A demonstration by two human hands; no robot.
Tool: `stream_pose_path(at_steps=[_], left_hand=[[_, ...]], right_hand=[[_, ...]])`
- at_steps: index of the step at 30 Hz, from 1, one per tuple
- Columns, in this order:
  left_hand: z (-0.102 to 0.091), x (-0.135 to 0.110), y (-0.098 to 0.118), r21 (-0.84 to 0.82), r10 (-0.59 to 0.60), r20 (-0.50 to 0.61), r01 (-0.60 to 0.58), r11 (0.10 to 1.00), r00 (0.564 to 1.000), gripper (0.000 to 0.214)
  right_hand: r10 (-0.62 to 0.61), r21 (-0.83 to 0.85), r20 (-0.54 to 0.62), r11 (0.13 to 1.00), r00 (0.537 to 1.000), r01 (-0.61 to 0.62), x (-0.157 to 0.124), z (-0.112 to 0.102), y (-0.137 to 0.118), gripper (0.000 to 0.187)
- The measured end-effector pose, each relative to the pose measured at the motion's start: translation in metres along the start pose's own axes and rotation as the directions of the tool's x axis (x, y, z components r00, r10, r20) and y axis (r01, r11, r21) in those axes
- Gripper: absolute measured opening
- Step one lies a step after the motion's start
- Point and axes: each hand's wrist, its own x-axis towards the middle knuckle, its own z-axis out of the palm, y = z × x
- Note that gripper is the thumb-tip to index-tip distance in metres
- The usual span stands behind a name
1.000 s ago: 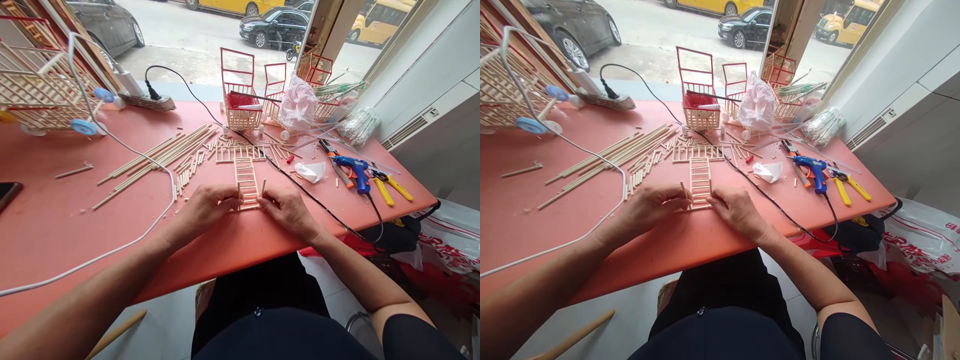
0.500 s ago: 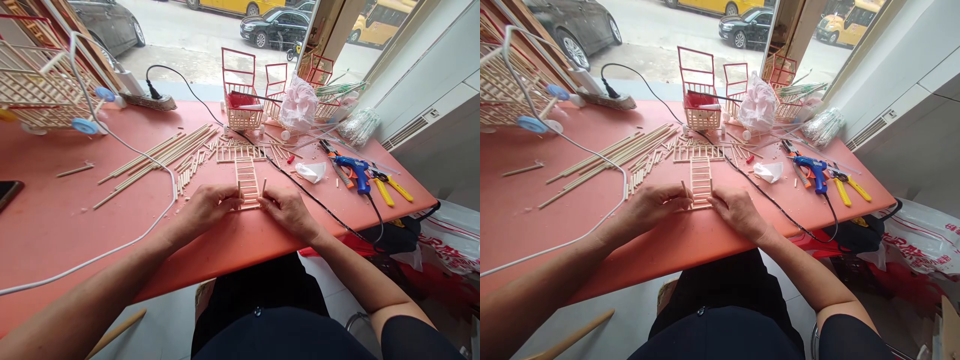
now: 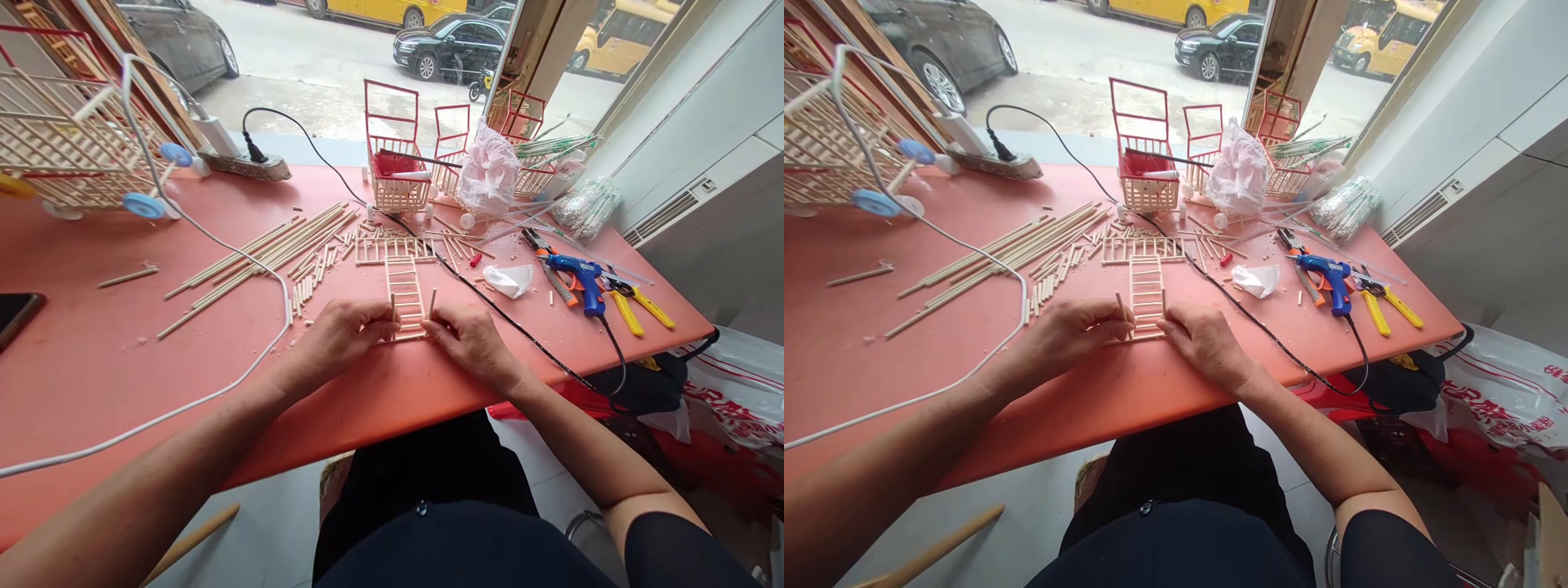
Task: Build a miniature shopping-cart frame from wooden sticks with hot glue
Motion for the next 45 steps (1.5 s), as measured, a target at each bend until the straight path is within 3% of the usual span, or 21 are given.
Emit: stream_pose_path(at_steps=[5, 10, 13, 16, 19, 21, 24, 29, 31, 35, 39, 42, 45], left_hand=[[0.000, 0.000, 0.000, 0.001, -0.010, -0.001, 0.010, 1.000, 1.000, 0.019], [0.001, -0.001, -0.005, 0.019, -0.031, 0.016, 0.031, 0.999, 0.999, 0.019], [0.002, -0.002, -0.010, 0.018, -0.039, 0.034, 0.038, 0.999, 0.999, 0.020], [0.003, -0.003, -0.013, 0.008, -0.044, 0.033, 0.044, 0.999, 0.998, 0.021], [0.004, -0.003, -0.015, -0.007, -0.054, 0.036, 0.054, 0.999, 0.998, 0.022], [0.004, -0.004, -0.015, -0.019, -0.059, 0.039, 0.060, 0.998, 0.997, 0.021], [0.004, -0.004, -0.014, -0.029, -0.067, 0.039, 0.068, 0.997, 0.997, 0.021], [0.004, -0.001, -0.011, -0.013, -0.075, 0.042, 0.075, 0.997, 0.996, 0.022], [0.003, -0.001, -0.008, -0.010, -0.084, 0.049, 0.085, 0.996, 0.995, 0.023], [0.000, 0.000, -0.004, -0.022, -0.092, 0.043, 0.093, 0.995, 0.995, 0.026], [-0.003, -0.001, -0.003, -0.010, -0.075, 0.027, 0.075, 0.997, 0.997, 0.025], [-0.003, 0.000, -0.002, -0.012, -0.063, 0.026, 0.063, 0.998, 0.998, 0.024], [-0.002, 0.002, -0.001, -0.006, -0.049, 0.018, 0.049, 0.999, 0.999, 0.023]], right_hand=[[0.013, -0.022, -0.003, 1.000, 1.000, -0.013, -0.004, -0.012, -0.009, 0.021], [0.087, -0.209, -0.210, 0.969, 0.974, -0.132, -0.021, -0.064, 0.002, 0.021], [0.188, -0.364, -0.450, 0.854, 0.873, -0.371, -0.040, -0.110, 0.036, 0.020], [0.337, -0.429, -0.607, 0.624, 0.720, -0.653, -0.058, -0.148, 0.076, 0.022], [0.568, -0.379, -0.562, 0.470, 0.601, -0.797, -0.066, -0.165, 0.103, 0.027], [0.634, -0.365, -0.520, 0.441, 0.572, -0.820, -0.065, -0.167, 0.109, 0.026], [0.693, -0.282, -0.459, 0.480, 0.556, -0.831, -0.060, -0.166, 0.109, 0.031], [0.800, 0.206, -0.345, 0.574, 0.490, -0.792, -0.057, -0.168, 0.102, 0.028], [0.775, 0.368, -0.355, 0.630, 0.523, -0.683, -0.060, -0.168, 0.094, 0.024], [0.656, 0.538, -0.327, 0.721, 0.680, -0.436, -0.070, -0.158, 0.058, 0.040], [0.572, 0.598, -0.024, 0.665, 0.820, -0.447, -0.080, -0.131, 0.019, 0.042], [0.511, 0.568, 0.105, 0.674, 0.853, -0.474, -0.080, -0.107, 0.001, 0.041], [0.499, 0.462, 0.053, 0.756, 0.865, -0.464, -0.078, -0.086, -0.011, 0.039]])
